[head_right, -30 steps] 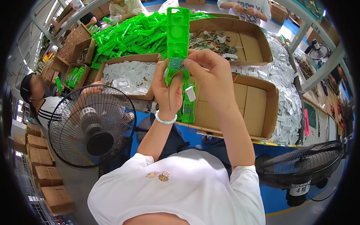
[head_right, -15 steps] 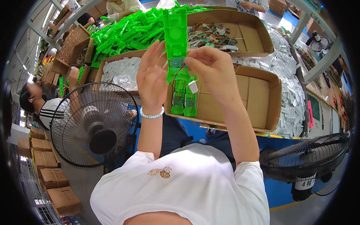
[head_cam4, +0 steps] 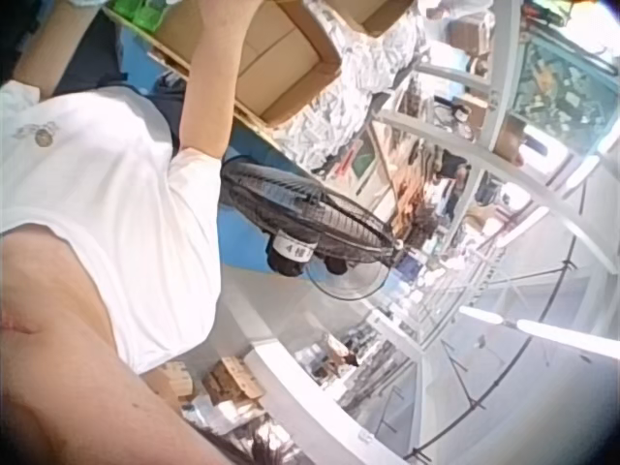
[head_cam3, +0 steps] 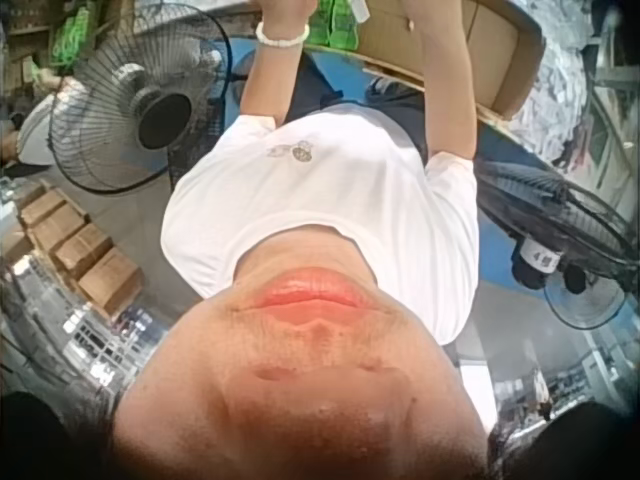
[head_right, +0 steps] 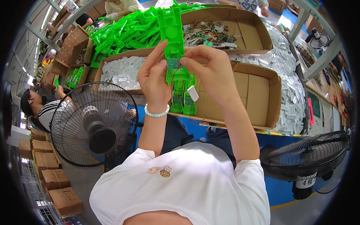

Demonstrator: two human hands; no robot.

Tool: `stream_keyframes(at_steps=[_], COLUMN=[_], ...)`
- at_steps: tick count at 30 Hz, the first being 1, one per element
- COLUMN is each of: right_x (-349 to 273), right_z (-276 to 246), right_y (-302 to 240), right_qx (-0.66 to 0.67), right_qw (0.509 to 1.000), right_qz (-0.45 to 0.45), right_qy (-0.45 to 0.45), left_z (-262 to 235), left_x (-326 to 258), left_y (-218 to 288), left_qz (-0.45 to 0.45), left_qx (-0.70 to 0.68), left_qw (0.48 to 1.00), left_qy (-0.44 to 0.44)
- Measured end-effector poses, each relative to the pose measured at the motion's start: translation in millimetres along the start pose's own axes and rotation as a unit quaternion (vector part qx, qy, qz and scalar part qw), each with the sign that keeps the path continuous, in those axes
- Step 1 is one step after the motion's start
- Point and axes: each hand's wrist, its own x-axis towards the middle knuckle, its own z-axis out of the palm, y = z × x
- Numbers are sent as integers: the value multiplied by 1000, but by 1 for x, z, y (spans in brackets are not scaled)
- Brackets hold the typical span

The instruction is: The person assembles electronic components into a green plastic casing by hand, inserting a circuit board and a white plastic button.

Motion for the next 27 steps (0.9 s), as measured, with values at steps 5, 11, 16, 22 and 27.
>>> stream_keyframes(at_steps=[5, 11, 16, 22, 27], right_x=[-2, -4, -7, -9, -10], right_z=[0, 1, 3, 3, 1], right_y=[0, 1, -1, -1, -1], right_qx=[-5, -1, -1, -13, -24], right_qw=[1000, 1000, 999, 999, 999], right_qz=[5, 4, 4, -2, 6], right_qy=[16, 31, 41, 46, 40], left_z=[-1, 0, 2, 1, 1], left_x=[-1, -3, -4, -5, -5], left_y=[-4, -5, -7, -8, -7], left_qz=[29, 69, 90, 110, 119], left_qx=[123, 188, 200, 209, 217], left_qw=[992, 980, 976, 972, 968], left_qy=[17, 7, -6, -22, -27])
